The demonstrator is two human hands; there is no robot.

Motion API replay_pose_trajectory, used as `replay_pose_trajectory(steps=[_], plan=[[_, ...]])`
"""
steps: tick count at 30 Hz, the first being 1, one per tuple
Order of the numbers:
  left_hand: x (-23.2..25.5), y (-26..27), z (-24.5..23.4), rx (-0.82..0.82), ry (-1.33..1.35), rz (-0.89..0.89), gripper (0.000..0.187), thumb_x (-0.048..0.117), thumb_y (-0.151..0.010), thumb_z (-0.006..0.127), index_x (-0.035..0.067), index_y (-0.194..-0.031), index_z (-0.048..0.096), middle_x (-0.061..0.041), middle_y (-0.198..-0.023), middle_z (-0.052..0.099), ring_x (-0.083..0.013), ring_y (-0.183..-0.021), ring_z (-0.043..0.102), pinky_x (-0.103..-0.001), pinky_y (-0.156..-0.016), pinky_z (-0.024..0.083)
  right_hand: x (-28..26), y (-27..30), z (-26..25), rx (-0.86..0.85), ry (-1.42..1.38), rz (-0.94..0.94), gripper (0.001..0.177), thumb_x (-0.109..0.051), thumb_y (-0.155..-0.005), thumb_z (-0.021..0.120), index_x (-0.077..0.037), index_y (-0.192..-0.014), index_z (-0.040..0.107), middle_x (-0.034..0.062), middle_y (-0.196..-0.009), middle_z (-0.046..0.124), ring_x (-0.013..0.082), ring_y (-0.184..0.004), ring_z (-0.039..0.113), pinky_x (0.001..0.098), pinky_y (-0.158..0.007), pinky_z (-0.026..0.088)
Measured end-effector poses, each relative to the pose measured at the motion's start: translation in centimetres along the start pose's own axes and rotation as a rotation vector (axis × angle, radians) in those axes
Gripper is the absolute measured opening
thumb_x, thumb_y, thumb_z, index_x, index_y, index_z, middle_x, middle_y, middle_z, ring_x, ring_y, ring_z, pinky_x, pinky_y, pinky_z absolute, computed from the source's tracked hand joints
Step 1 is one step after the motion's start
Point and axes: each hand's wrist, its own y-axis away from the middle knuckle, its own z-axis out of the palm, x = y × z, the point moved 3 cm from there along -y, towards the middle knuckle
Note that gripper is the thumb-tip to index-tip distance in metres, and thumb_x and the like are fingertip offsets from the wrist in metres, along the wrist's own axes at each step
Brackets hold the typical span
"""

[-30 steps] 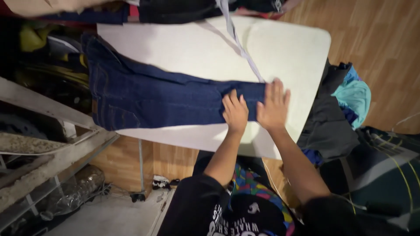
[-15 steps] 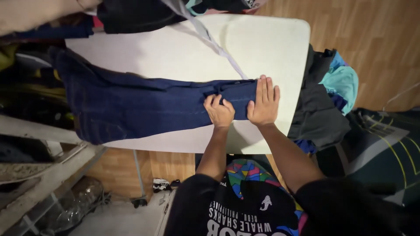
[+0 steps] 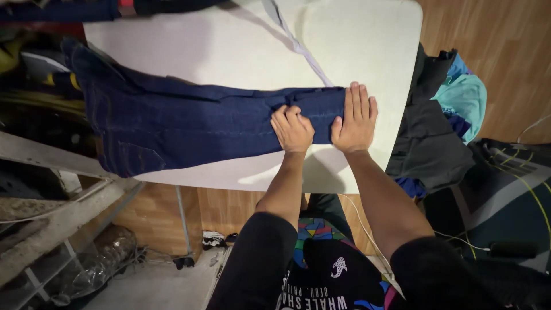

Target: Folding a pair of tan trousers and then a pair of blue jeans on a small white table.

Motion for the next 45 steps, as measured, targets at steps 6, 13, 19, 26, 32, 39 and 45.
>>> replay_pose_trajectory(steps=[6,13,19,26,32,39,45], plan=[[0.0,-0.1,0.2,0.024,0.008,0.012,0.02,0.007,-0.087,0.058,0.008,-0.107,0.055,-0.018,-0.112,0.053,-0.0388,-0.104,0.053,-0.051,-0.093,0.043,0.2,0.2,0.2,0.032,0.01,-0.01,0.068,-0.025,-0.093,0.048,0.009,-0.153,0.048,0.0215,-0.164,0.042,0.0364,-0.156,0.033,0.0559,-0.126,0.021],[0.3,-0.4,0.2,0.045,0.011,0.02,0.02,0.008,-0.085,0.057,0.007,-0.105,0.056,-0.018,-0.11,0.053,-0.0389,-0.104,0.053,-0.051,-0.094,0.043,-0.2,0.2,-0.7,0.107,-0.029,-0.081,0.068,-0.036,-0.095,0.058,0.008,-0.146,0.053,0.0234,-0.156,0.049,0.0403,-0.148,0.041,0.0556,-0.123,0.027],[0.6,0.2,-0.4,0.069,0.013,0.025,0.021,0.007,-0.085,0.057,0.008,-0.105,0.057,-0.018,-0.112,0.054,-0.0398,-0.105,0.054,-0.052,-0.093,0.043,-0.3,1.3,-1.2,0.218,-0.123,-0.133,0.058,-0.043,-0.093,0.066,0.006,-0.124,0.06,0.0209,-0.133,0.057,0.0401,-0.127,0.052,0.0525,-0.107,0.036],[0.7,-0.3,-0.1,0.025,0.018,0.025,0.022,0.008,-0.086,0.057,0.008,-0.107,0.057,-0.018,-0.112,0.055,-0.0404,-0.106,0.054,-0.052,-0.094,0.043,-0.1,0.4,-1.7,0.174,-0.136,-0.048,0.058,-0.048,-0.09,0.075,0.005,-0.113,0.064,0.0194,-0.127,0.058,0.0387,-0.121,0.049,0.0522,-0.104,0.036],[0.1,1.0,-0.9,0.005,0.032,0.003,0.019,0.005,-0.089,0.057,0.006,-0.108,0.056,-0.019,-0.114,0.055,-0.0398,-0.108,0.053,-0.052,-0.095,0.042,-2.3,4.0,1.3,0.138,-0.433,0.196,0.052,-0.029,-0.08,0.088,0.006,-0.112,0.066,0.0202,-0.124,0.057,0.0433,-0.132,0.045,0.0526,-0.112,0.036],[0.6,2.4,-0.3,-0.084,0.222,-0.062,0.021,-0.004,-0.09,0.056,0.005,-0.109,0.054,-0.02,-0.119,0.051,-0.0398,-0.113,0.052,-0.049,-0.101,0.041,-5.9,5.0,-2.4,0.111,-0.766,0.602,0.032,-0.019,-0.088,0.079,-0.001,-0.104,0.058,0.0089,-0.085,0.064,0.0184,-0.077,0.06,0.033,-0.073,0.053],[4.3,3.8,-0.9,-0.183,0.562,-0.168,0.025,-0.008,-0.094,0.05,0.003,-0.116,0.055,-0.018,-0.122,0.046,-0.0338,-0.114,0.048,-0.042,-0.104,0.04,-7.9,5.6,-7.7,0.136,-0.626,0.703,0.029,-0.012,-0.087,0.077,-0.003,-0.086,0.049,0.0058,-0.071,0.054,0.0134,-0.067,0.048,0.032,-0.063,0.047]])
